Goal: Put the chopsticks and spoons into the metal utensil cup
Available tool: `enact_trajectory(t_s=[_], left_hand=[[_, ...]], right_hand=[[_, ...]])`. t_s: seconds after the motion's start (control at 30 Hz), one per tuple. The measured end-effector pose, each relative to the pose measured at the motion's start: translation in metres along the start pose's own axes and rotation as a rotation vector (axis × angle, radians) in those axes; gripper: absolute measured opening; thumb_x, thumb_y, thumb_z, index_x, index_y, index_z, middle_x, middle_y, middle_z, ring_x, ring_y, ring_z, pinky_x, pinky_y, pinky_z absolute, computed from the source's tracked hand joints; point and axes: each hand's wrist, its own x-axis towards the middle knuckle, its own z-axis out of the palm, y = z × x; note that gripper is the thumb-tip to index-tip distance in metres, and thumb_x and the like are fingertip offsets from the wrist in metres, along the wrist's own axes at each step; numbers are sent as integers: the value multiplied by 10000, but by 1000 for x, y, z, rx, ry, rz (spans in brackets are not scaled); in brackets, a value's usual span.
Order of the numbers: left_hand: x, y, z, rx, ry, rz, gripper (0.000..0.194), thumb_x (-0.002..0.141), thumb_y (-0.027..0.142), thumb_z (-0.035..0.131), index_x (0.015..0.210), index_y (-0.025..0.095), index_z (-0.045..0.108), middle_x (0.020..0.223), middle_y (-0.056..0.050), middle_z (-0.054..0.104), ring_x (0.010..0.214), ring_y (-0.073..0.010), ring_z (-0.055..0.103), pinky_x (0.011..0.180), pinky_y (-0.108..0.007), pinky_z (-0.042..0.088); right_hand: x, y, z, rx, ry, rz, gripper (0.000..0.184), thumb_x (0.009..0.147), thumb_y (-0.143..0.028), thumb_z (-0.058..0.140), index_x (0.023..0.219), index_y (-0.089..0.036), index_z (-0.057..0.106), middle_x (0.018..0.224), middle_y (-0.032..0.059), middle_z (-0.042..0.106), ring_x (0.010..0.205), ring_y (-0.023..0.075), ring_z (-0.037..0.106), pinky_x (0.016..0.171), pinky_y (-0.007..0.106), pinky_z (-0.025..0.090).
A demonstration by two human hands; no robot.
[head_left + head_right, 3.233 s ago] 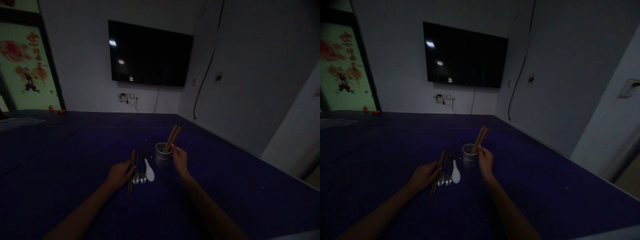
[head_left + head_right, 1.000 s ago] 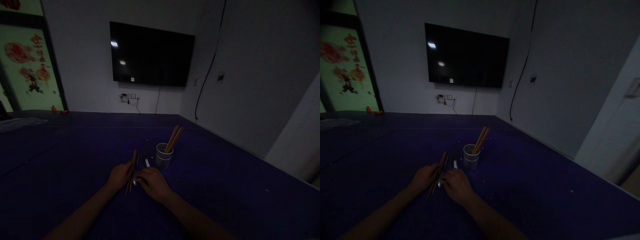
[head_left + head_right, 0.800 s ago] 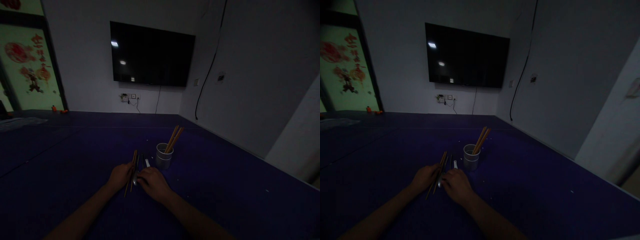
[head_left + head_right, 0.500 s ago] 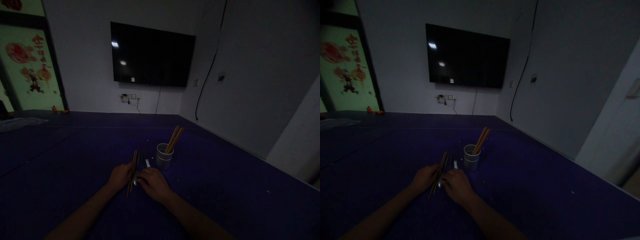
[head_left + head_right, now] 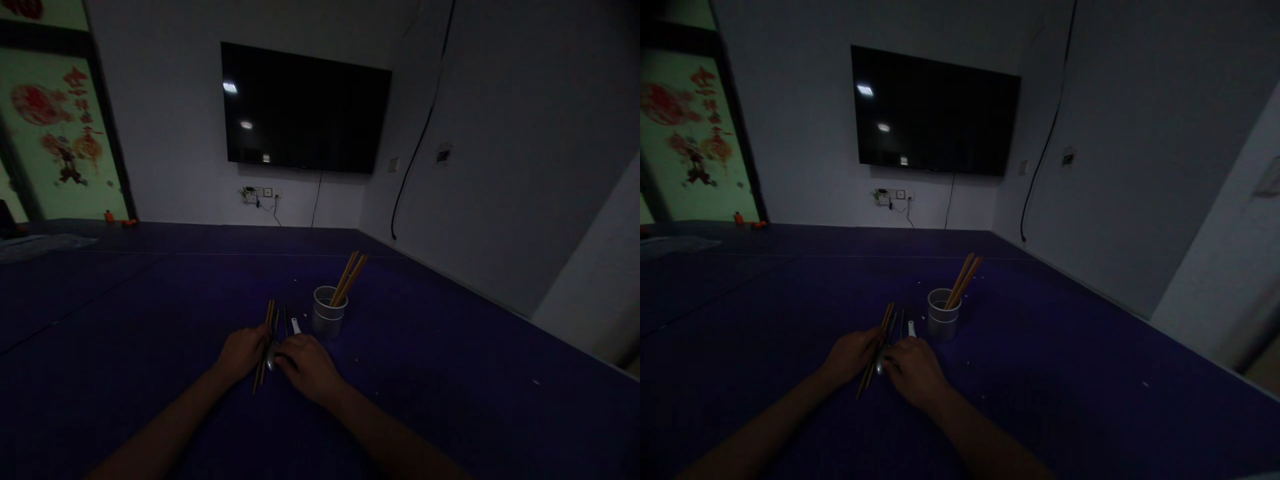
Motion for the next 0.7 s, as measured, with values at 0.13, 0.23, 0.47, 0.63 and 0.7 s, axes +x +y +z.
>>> enact_trajectory(t_s=[0.13,0.23,0.47,0.63,0.7], left_hand=[[0,-1,1,15,2,12,275,915,245,291,1045,236,534,907,-35,696,810,-180,656,675,-252,443],[0,-1,2,17,0,13,279,920,256,284,1030,228,539,907,-42,695,808,-181,653,678,-255,444],[0,0,1,-16,3,13,297,935,289,265,1021,224,541,920,-53,692,825,-180,652,683,-255,444],[1,0,2,-9,2,-8,275,930,309,299,1032,225,540,930,-54,690,844,-180,653,676,-245,442],[1,0,2,-11,6,-14,272,928,306,307,1053,225,535,933,-56,688,841,-181,654,671,-246,442]], right_hand=[[0,0,0,-6,-14,7,151,885,-231,509,964,-216,638,982,38,666,961,172,574,845,305,385],[0,-1,-2,-15,-28,11,158,891,-231,502,972,-214,636,971,41,667,958,171,577,843,304,384],[1,0,-1,-21,-30,4,152,886,-227,505,976,-212,628,955,35,669,936,173,583,834,306,384],[1,-2,-3,-21,-37,10,155,884,-218,504,971,-220,632,959,31,669,945,170,578,838,307,383],[1,-2,-3,-19,-41,10,154,883,-215,505,968,-216,633,952,32,670,941,170,578,835,304,386]])
